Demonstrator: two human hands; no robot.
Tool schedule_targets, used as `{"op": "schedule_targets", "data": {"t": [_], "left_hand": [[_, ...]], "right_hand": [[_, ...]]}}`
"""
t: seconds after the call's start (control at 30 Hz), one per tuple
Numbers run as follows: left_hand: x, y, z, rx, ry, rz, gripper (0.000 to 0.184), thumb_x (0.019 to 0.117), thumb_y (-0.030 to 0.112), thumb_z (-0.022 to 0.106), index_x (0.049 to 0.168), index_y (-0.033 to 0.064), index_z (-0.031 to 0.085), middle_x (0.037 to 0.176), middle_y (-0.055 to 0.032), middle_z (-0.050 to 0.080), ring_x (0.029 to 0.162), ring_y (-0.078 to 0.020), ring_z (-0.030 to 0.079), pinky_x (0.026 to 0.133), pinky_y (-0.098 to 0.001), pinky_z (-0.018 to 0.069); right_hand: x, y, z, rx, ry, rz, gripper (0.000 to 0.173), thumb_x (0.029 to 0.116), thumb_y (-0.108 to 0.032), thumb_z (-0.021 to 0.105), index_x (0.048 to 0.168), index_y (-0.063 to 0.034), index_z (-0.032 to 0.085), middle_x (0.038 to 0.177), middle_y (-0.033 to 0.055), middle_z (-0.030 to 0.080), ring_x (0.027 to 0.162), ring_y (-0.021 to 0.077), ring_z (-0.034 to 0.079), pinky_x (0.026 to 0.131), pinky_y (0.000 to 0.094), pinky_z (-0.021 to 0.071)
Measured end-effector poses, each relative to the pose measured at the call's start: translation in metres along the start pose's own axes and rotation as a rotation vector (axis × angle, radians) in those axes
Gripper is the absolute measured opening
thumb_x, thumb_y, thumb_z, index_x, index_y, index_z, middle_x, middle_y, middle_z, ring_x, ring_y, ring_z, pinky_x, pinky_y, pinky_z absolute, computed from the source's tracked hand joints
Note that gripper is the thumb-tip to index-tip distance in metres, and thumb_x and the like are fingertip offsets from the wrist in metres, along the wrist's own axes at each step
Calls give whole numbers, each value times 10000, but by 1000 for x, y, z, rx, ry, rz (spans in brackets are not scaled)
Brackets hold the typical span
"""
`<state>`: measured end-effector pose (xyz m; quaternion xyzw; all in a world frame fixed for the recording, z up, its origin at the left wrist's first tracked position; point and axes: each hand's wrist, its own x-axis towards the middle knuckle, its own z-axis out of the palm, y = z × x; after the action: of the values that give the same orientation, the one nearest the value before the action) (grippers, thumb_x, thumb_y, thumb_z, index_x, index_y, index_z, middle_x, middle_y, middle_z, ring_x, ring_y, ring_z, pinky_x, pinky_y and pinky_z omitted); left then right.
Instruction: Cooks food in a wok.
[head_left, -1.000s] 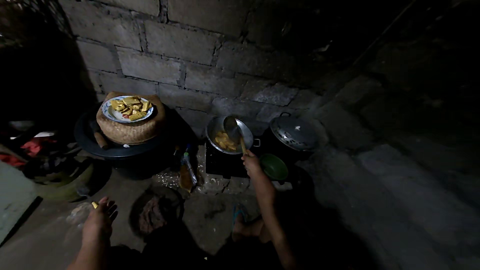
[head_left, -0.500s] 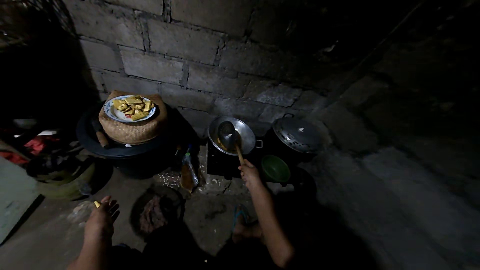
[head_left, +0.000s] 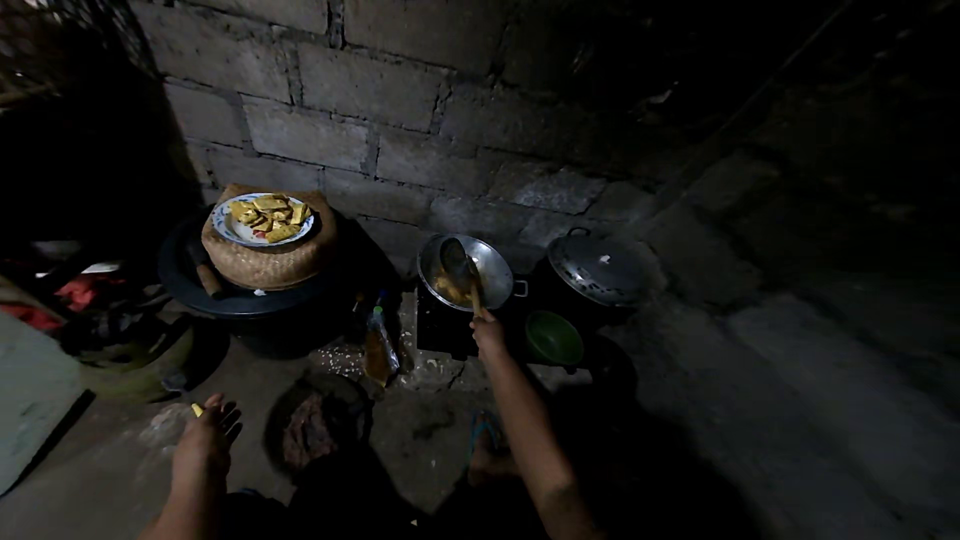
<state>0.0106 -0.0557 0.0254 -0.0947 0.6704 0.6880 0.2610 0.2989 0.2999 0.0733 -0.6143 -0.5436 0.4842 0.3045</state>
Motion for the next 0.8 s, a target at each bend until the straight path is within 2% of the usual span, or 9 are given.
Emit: {"op": "schedule_targets", "data": {"t": [0.2,0.37,0.47,0.63,0.73,0.8], "left_hand": [[-1,1,-1,11,5,-8,401,1107,296,410,1432,74,483,1177,-109,600,950,-180,605,822,-374,502],[1,-1,-2,12,-1,-4,405,1108,293,411,1442,74,479,1171,-114,602,940,-179,605,814,-369,504],[2,-1,1,12,2,-1,386,1108,287,410,1422,75,488,1118,-93,602,891,-157,605,776,-348,510],[-1,0,1,-5,-6,-21,397,1104,293,428,1432,77,490,1189,-111,606,967,-180,615,831,-377,509],[0,0,2,-10,2,-22,380,1104,284,422,1418,82,499,1152,-97,606,930,-170,615,802,-362,510],[1,-1,2,-15,4,-24,379,1105,287,419,1415,88,506,1146,-97,608,920,-170,614,795,-357,506]], "right_hand": [[14,-1,-4,33,-87,35,445,1077,-86,490,1520,-70,455,1031,102,596,671,116,450,587,279,389],[-8,-3,-27,49,-129,41,484,1060,-80,535,1537,-99,458,952,69,607,582,73,419,510,228,347],[-19,-1,-35,116,-95,71,465,1074,-101,520,1535,-98,455,948,61,610,564,63,414,488,215,333],[-29,2,-33,228,-5,99,456,1086,-90,487,1538,-79,429,959,72,592,562,71,414,478,214,328],[-28,3,-31,242,-17,131,415,1097,-125,476,1509,-82,464,910,47,579,537,56,412,458,194,327],[-26,6,-27,202,-23,126,428,1085,-98,488,1512,-80,460,916,53,565,557,66,411,473,208,330]]}}
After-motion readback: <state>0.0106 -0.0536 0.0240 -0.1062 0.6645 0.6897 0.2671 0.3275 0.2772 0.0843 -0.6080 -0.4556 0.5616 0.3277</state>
